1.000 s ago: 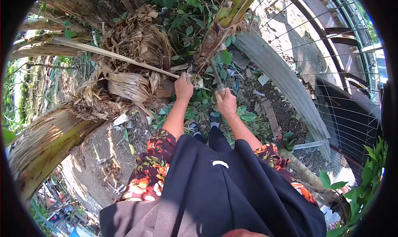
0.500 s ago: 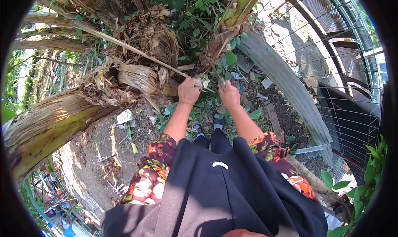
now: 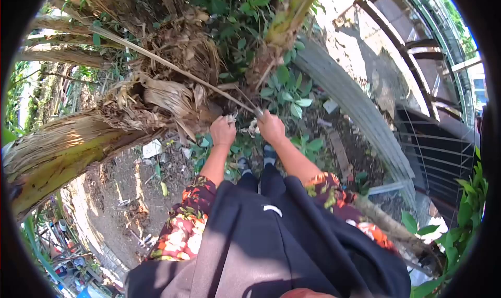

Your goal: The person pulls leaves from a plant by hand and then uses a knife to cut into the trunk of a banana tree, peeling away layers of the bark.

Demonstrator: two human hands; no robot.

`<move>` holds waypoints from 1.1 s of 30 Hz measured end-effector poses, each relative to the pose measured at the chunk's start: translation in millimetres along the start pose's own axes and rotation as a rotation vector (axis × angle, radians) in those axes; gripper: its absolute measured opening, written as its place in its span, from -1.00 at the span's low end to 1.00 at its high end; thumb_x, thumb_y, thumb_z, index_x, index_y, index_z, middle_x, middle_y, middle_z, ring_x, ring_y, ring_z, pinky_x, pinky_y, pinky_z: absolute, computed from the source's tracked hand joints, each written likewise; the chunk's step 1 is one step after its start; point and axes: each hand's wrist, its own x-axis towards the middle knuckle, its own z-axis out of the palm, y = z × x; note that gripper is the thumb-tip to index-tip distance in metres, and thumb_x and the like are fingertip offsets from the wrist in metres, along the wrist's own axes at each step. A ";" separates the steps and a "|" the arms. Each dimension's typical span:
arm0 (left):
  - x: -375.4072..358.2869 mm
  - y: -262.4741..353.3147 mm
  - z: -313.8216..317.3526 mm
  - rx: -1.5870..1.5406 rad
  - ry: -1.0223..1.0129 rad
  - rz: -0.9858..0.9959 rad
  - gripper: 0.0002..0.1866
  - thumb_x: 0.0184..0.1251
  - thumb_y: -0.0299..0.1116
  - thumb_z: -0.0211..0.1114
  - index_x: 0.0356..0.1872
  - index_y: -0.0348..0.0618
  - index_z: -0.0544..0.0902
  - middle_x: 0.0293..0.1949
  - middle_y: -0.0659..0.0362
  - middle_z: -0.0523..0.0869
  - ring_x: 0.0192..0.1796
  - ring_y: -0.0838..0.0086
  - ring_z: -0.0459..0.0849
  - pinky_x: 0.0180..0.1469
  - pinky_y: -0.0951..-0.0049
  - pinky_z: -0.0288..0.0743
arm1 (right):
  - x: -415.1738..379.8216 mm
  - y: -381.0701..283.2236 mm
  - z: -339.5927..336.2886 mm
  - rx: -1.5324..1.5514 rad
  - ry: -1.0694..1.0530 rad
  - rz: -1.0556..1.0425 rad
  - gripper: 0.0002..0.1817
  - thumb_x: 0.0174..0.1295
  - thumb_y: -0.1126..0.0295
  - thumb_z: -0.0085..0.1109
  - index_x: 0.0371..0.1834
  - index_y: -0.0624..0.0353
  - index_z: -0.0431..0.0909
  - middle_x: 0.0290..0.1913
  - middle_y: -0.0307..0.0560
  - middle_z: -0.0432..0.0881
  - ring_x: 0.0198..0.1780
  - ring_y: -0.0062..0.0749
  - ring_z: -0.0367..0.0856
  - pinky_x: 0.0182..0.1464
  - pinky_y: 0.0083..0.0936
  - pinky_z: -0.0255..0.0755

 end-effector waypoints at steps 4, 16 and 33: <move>2.0 -6.5 -8.7 0.018 0.039 -0.191 -0.84 -0.11 -0.31 0.16 -0.62 -0.20 0.57 -0.56 -0.04 0.57 -0.46 0.04 0.54 -0.36 0.17 0.40 | 2.8 -37.8 -24.0 0.094 0.077 -0.135 -0.72 0.04 0.21 0.09 -0.43 0.18 0.31 -0.56 0.13 0.53 -0.47 0.10 0.51 -0.43 -0.10 0.36; -47.2 -62.5 -29.5 0.313 -0.028 -0.803 -0.67 0.01 -0.17 0.16 -0.46 -0.30 0.63 -0.53 -0.09 0.61 -0.42 0.05 0.59 -0.34 0.19 0.46 | -31.3 43.8 18.3 0.104 -0.145 0.337 -0.65 -0.04 0.19 0.11 -0.30 0.26 0.48 -0.28 0.23 0.55 -0.20 0.07 0.52 -0.15 -0.16 0.38; -32.2 -40.5 -10.8 -0.068 -0.355 -0.949 -0.13 -0.02 0.06 0.28 0.16 -0.43 0.16 0.19 -0.23 0.17 0.10 0.10 0.40 0.04 0.18 0.34 | -37.4 6.0 45.1 0.335 -0.352 0.350 -0.61 -0.02 0.17 0.15 -0.33 0.35 0.46 -0.37 0.18 0.57 -0.26 0.02 0.54 -0.21 -0.23 0.39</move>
